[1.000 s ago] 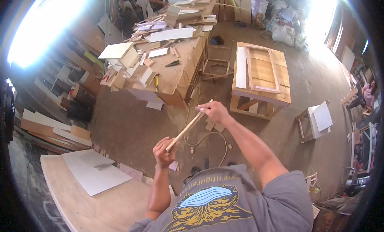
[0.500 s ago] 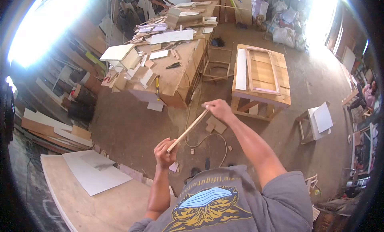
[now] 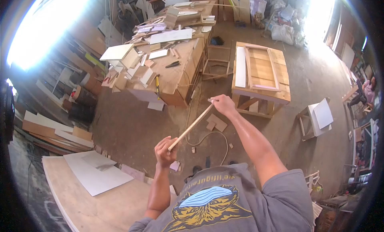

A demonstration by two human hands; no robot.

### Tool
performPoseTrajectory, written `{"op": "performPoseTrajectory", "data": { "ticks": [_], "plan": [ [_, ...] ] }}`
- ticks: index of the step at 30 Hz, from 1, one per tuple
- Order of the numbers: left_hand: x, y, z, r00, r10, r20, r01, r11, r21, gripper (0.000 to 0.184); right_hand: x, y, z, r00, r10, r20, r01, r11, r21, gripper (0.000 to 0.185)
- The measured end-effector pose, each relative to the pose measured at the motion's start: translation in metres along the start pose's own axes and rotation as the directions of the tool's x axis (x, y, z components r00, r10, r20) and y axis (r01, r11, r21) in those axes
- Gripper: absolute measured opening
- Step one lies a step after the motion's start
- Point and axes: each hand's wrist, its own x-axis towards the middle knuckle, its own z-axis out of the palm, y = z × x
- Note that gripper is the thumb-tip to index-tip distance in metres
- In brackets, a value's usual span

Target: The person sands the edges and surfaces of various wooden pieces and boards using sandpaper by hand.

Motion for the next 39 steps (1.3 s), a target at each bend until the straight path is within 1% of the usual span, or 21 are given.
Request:
{"op": "performPoseTrajectory", "data": {
  "ticks": [2,3,6,7,10,11,12,14,16,17,21,24,25,28,31,32,35,36,37,38,39],
  "plan": [
    [-0.004,-0.004,0.001,0.999,-0.01,-0.041,0.01,1.0,-0.019,0.013,-0.012,-0.007,0.008,0.993,-0.117,0.014,0.116,0.991,0.06,0.03],
    [-0.006,-0.003,0.0,0.998,-0.021,-0.058,0.019,0.999,-0.028,0.013,-0.014,-0.009,0.015,0.991,-0.118,0.058,0.114,0.991,0.07,0.03],
    [-0.008,0.001,-0.003,0.998,-0.041,-0.051,0.039,0.999,-0.031,0.012,-0.011,-0.004,0.01,0.995,-0.095,0.002,0.094,0.991,0.1,0.031],
    [-0.01,0.002,-0.004,0.999,-0.035,-0.039,0.034,0.999,-0.025,0.012,-0.005,0.001,0.006,0.999,-0.039,-0.028,0.041,0.996,0.075,0.03],
    [-0.009,0.004,-0.004,0.999,-0.024,-0.047,0.023,1.0,-0.009,0.012,-0.008,-0.002,0.012,0.994,-0.072,-0.084,0.076,0.996,0.052,0.03],
    [-0.011,0.004,-0.004,0.997,-0.032,-0.07,0.032,0.999,-0.006,0.012,-0.016,-0.01,0.016,0.997,-0.07,-0.022,0.072,0.991,0.113,0.03],
    [-0.013,0.004,-0.004,0.995,-0.044,-0.09,0.044,0.999,-0.002,0.012,-0.025,-0.017,0.026,0.986,-0.167,-0.002,0.165,0.974,0.156,0.03],
    [-0.015,0.003,-0.005,0.993,-0.063,-0.097,0.062,0.998,-0.016,0.012,-0.034,-0.035,0.023,0.996,-0.094,0.006,0.091,0.981,0.173,0.029],
    [-0.017,0.007,-0.009,0.994,-0.079,-0.079,0.078,0.997,-0.016,0.012,-0.015,-0.018,0.021,0.986,-0.146,-0.081,0.158,0.973,0.171,0.03],
    [-0.015,0.011,-0.011,0.995,-0.079,-0.064,0.079,0.997,-0.011,0.012,-0.009,-0.011,0.016,0.995,-0.047,-0.092,0.053,0.996,0.065,0.03],
    [-0.02,0.01,-0.008,0.988,-0.107,-0.113,0.108,0.994,0.007,0.01,-0.026,-0.024,0.034,0.98,-0.199,-0.008,0.197,0.966,0.169,0.03],
    [-0.02,0.013,-0.006,0.985,-0.092,-0.149,0.092,0.996,-0.007,0.012,-0.038,-0.042,0.029,0.988,-0.138,0.07,0.124,0.976,0.181,0.031],
    [-0.02,0.017,-0.008,0.987,-0.099,-0.127,0.099,0.995,-0.008,0.012,-0.026,-0.033,0.028,0.981,-0.192,-0.004,0.191,0.975,0.112,0.031],
    [-0.015,0.022,-0.011,0.99,-0.095,-0.1,0.096,0.995,0.003,0.012,-0.01,-0.019,0.019,0.996,-0.095,-0.001,0.095,0.995,0.022,0.031],
    [-0.017,0.019,-0.008,0.987,-0.076,-0.142,0.082,0.996,0.033,0.011,-0.029,-0.036,0.027,0.967,-0.245,0.066,0.237,0.965,0.115,0.032],
    [-0.017,0.018,-0.01,0.988,-0.069,-0.137,0.077,0.996,0.051,0.011,-0.027,-0.032,0.031,0.967,-0.251,0.051,0.241,0.959,0.15,0.032],
    [-0.008,0.025,-0.011,0.99,-0.047,-0.133,0.05,0.998,0.022,0.011,-0.004,-0.016,0.021,0.98,-0.196,-0.015,0.194,0.956,0.22,0.032],
    [-0.011,0.024,-0.01,0.992,-0.048,-0.118,0.05,0.999,0.02,0.011,-0.005,-0.025,0.006,0.994,-0.108,-0.03,0.111,0.979,0.169,0.031],
    [-0.013,0.022,-0.009,0.993,-0.042,-0.108,0.044,0.999,0.021,0.011,-0.011,-0.035,-0.002,0.996,-0.09,-0.024,0.093,0.987,0.134,0.03],
    [-0.013,0.02,-0.008,0.994,-0.034,-0.1,0.036,0.999,0.024,0.011,-0.016,-0.043,-0.004,0.997,-0.077,-0.018,0.078,0.992,0.099,0.029],
    [-0.012,0.019,-0.006,0.991,-0.024,-0.13,0.028,0.999,0.03,0.011,-0.022,-0.046,0.003,0.99,-0.144,0.001,0.143,0.984,0.102,0.029]
  ]
}}
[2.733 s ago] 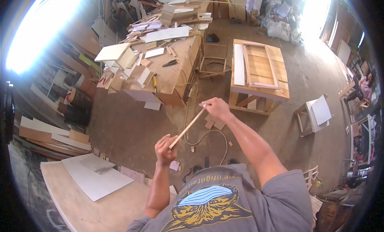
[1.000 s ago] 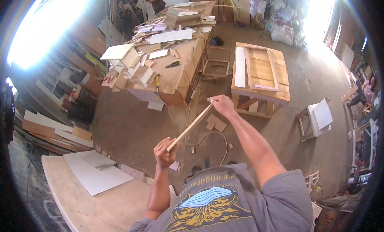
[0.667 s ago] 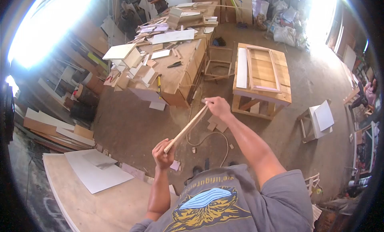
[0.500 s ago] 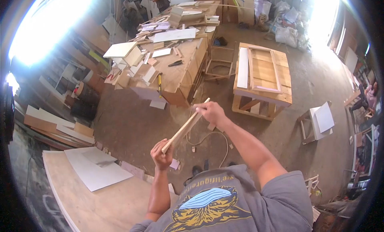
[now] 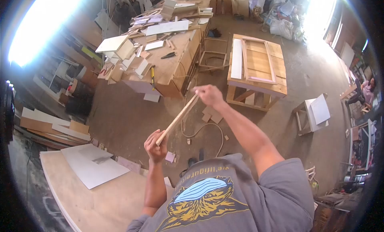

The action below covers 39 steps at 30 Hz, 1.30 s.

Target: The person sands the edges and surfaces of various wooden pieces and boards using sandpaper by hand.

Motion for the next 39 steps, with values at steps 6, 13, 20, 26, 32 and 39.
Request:
{"op": "performPoseTrajectory", "data": {
  "ticks": [6,13,20,26,32,39],
  "plan": [
    [0.006,-0.002,0.003,1.0,0.011,0.023,-0.011,0.999,-0.032,0.014,-0.003,0.016,0.009,0.999,-0.041,-0.019,0.039,0.995,-0.094,0.03],
    [0.009,-0.012,0.012,0.996,0.056,0.073,-0.057,0.998,0.022,0.015,-0.04,-0.026,0.016,0.985,-0.141,0.102,0.143,0.99,-0.005,0.027],
    [0.008,-0.027,0.016,0.989,0.067,0.128,-0.071,0.997,0.022,0.021,-0.04,-0.024,0.018,0.988,-0.068,0.136,0.073,0.997,-0.032,0.028],
    [0.009,-0.033,0.02,0.985,0.068,0.156,-0.075,0.996,0.04,0.022,-0.035,-0.032,0.017,0.991,0.017,0.135,-0.002,0.993,-0.115,0.026],
    [0.012,-0.041,0.024,0.987,0.069,0.148,-0.075,0.996,0.036,0.022,-0.06,-0.068,0.027,0.97,-0.114,0.216,0.121,0.993,-0.019,0.027],
    [0.012,-0.049,0.029,0.987,0.047,0.152,-0.054,0.998,0.043,0.019,-0.052,-0.066,0.033,0.958,-0.087,0.273,0.094,0.996,-0.013,0.027]
  ]
}}
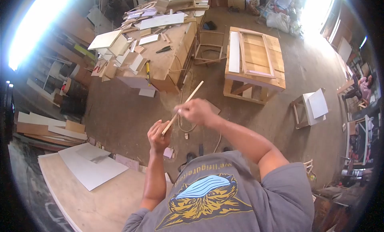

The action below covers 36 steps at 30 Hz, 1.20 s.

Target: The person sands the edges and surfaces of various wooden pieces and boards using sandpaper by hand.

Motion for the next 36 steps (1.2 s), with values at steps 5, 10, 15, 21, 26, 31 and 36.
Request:
{"op": "performPoseTrajectory", "data": {
  "ticks": [5,10,15,21,26,31,36],
  "plan": [
    [-0.002,0.001,0.002,1.0,0.0,-0.024,0.001,1.0,0.012,0.018,-0.002,-0.011,0.003,0.999,0.028,0.017,-0.028,0.999,0.047,0.027],
    [-0.007,-0.006,0.003,1.0,0.007,-0.01,-0.007,1.0,0.007,0.017,-0.01,-0.02,0.017,0.995,-0.096,-0.019,0.096,0.995,0.021,0.029],
    [-0.009,-0.004,0.005,0.999,-0.008,-0.034,0.009,0.999,0.036,0.017,-0.002,-0.01,0.02,0.999,-0.026,-0.044,0.028,0.999,0.041,0.029],
    [-0.012,-0.005,0.005,0.997,-0.017,-0.076,0.017,1.0,0.001,0.017,-0.022,-0.033,0.027,0.988,-0.155,0.012,0.153,0.984,0.095,0.029],
    [-0.013,0.003,0.003,0.996,-0.078,-0.035,0.079,0.997,0.026,0.015,0.0,-0.007,0.021,0.997,-0.032,-0.072,0.03,0.999,-0.03,0.028],
    [-0.011,0.005,0.004,0.996,-0.064,-0.058,0.063,0.998,-0.014,0.018,-0.024,-0.036,0.022,0.979,-0.205,-0.017,0.205,0.965,0.162,0.028],
    [-0.011,0.009,0.001,0.994,-0.112,0.002,0.112,0.994,-0.006,0.014,0.006,0.015,0.014,0.998,-0.005,-0.056,0.007,1.0,0.031,0.028]
  ]
}}
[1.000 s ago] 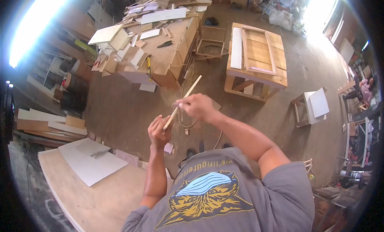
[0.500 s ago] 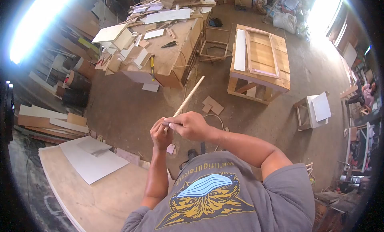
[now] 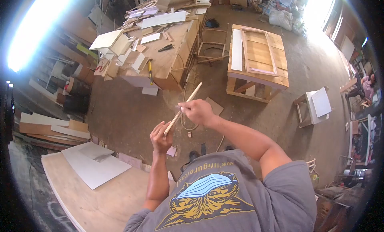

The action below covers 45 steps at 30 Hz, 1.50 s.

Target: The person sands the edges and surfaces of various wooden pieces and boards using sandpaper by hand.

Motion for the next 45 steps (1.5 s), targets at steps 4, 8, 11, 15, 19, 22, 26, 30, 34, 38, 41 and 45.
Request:
{"op": "performPoseTrajectory", "data": {
  "ticks": [4,8,11,15,19,22,26,30,34,38,41,45],
  "plan": [
    [-0.004,-0.006,0.007,0.996,0.058,-0.063,-0.058,0.998,0.013,0.013,-0.03,-0.046,0.005,0.985,-0.085,0.151,0.062,0.986,0.154,0.029],
    [0.002,0.001,0.0,0.999,0.038,0.001,-0.038,0.999,0.028,0.015,-0.016,-0.037,0.0,0.996,-0.01,0.085,0.008,1.0,0.021,0.03],
    [0.001,-0.005,0.003,0.999,0.037,-0.024,-0.037,0.999,0.01,0.014,-0.015,-0.029,0.007,0.991,-0.129,0.02,0.13,0.991,-0.027,0.028],
    [0.0,0.003,0.003,0.996,0.013,-0.087,-0.013,1.0,0.001,0.016,-0.034,-0.056,0.017,0.961,-0.273,0.041,0.266,0.955,0.128,0.028],
    [-0.003,0.005,-0.007,0.998,-0.031,-0.063,0.03,0.999,-0.012,0.015,0.006,0.009,0.015,0.999,-0.028,-0.044,0.032,0.994,0.101,0.028],
    [-0.007,0.007,-0.012,0.996,-0.05,-0.07,0.046,0.997,-0.068,0.013,0.03,0.061,0.007,0.994,0.042,-0.103,-0.033,0.996,0.085,0.029],
    [-0.008,0.012,-0.022,0.998,-0.035,-0.052,0.03,0.995,-0.095,0.012,0.055,0.127,-0.019,0.972,0.164,-0.166,-0.168,0.986,-0.014,0.029],
    [-0.017,0.008,-0.026,0.999,-0.022,-0.04,0.018,0.995,-0.094,0.012,0.051,0.147,-0.022,0.958,0.235,-0.167,-0.243,0.969,-0.033,0.029],
    [-0.019,0.006,-0.027,0.998,-0.046,-0.035,0.043,0.996,-0.072,0.012,0.033,0.092,0.006,0.996,0.092,-0.018,-0.091,0.994,0.053,0.029],
    [-0.014,0.009,-0.032,0.997,-0.044,-0.064,0.038,0.996,-0.081,0.012,0.045,0.106,0.001,0.984,0.17,-0.051,-0.164,0.981,0.107,0.032],
    [-0.016,0.006,-0.033,0.999,-0.01,-0.039,0.007,0.996,-0.086,0.011,0.056,0.129,-0.019,0.95,0.294,-0.109,-0.296,0.955,-0.009,0.033],
    [-0.015,0.008,-0.03,0.998,-0.044,-0.055,0.04,0.997,-0.069,0.011,0.035,0.081,0.01,0.998,0.033,-0.052,-0.032,0.999,0.012,0.032]
  ]
}}
